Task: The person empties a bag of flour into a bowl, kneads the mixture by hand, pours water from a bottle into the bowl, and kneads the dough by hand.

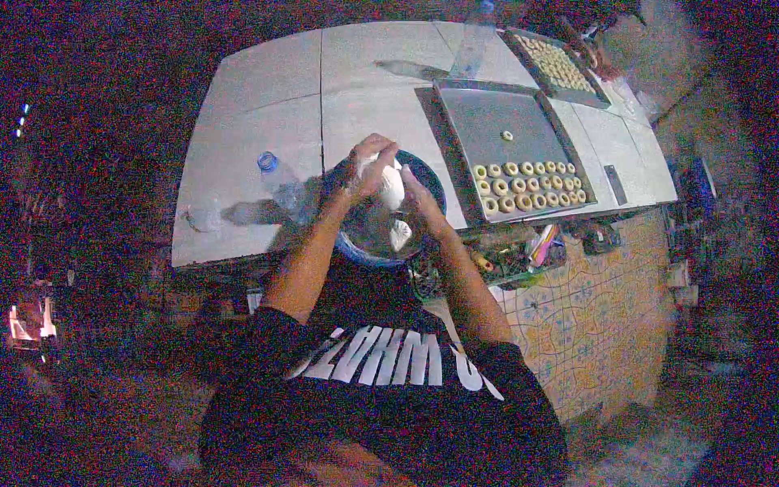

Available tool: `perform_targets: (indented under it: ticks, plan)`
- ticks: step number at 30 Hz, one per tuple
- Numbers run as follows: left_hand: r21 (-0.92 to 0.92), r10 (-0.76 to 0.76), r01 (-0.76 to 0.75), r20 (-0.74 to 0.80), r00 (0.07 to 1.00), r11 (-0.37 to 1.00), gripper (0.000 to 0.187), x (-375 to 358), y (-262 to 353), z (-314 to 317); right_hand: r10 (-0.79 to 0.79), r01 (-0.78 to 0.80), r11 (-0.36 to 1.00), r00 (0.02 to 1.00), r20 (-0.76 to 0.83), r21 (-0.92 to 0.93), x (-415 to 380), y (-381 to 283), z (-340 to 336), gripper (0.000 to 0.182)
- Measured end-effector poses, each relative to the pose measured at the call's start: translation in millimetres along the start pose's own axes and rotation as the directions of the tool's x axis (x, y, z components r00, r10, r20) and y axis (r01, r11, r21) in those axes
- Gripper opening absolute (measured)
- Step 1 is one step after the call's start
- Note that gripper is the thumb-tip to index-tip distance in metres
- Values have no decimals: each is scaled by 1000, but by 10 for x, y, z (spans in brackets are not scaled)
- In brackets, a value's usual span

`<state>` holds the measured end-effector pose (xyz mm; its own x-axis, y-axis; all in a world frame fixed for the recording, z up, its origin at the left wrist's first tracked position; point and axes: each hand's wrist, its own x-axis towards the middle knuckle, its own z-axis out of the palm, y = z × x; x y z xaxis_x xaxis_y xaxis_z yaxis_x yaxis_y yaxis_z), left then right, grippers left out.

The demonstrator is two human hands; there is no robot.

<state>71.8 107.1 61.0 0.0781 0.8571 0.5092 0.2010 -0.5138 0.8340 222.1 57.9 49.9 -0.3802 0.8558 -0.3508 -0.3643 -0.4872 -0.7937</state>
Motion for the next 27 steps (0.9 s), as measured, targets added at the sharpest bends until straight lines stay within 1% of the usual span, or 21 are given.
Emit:
perform_targets:
  ticks: [1,2,4,7,10,11,14,15,16,18,19,22,23,26,27]
  plan:
    - [-77,-55,55,0,998,996,27,-14,-17,30,0,-1,997,1000,15,71,-123,-68,136,51]
    - [-170,-84,101,103,991,980,30,-20,-41,22,1,-5,990,1000,29,142,-183,-97,207,51]
    - [-117,-105,138,248,963,984,28,6,-27,14,22,-55,974,988,152,220,-117,-17,59,49]
    - [-45,-89,114,372,924,992,25,36,84,14,-5,-35,974,985,173,226,-84,19,-37,47]
    - [54,-76,63,294,953,997,26,14,313,-121,-8,11,991,1000,-23,134,-303,-131,161,45]
    - [-40,-85,99,268,960,994,26,15,92,-103,-20,17,999,995,-98,-32,-397,-202,205,46]
    - [-68,-195,213,202,960,975,27,39,237,-251,-234,232,972,972,-39,-31,-425,-165,187,49]
    - [-87,-252,273,198,947,958,28,43,407,-325,-208,201,974,977,-54,-109,-445,-191,103,49]
    - [4,-304,310,219,927,951,29,52,441,-347,-182,166,969,981,-69,-185,-465,-217,19,49]
    - [190,-410,371,245,879,909,31,64,487,-369,-268,241,945,958,-100,-223,-466,-168,-26,46]
    - [196,-450,411,247,858,890,29,47,607,-365,-267,266,963,964,-12,-46,-437,-153,-5,46]
    - [146,-344,321,171,923,936,28,13,575,-309,-310,309,951,951,-17,-20,-540,-219,126,49]
    - [122,-350,335,145,925,934,25,-3,553,-288,-308,307,951,951,-33,-34,-536,-208,120,48]
    - [-4,-411,415,134,902,910,21,-3,535,-246,-304,298,951,950,-75,-81,-490,-175,99,48]
    - [-71,-426,445,189,885,893,23,1,570,-259,-297,291,953,953,-59,-83,-595,-253,192,48]
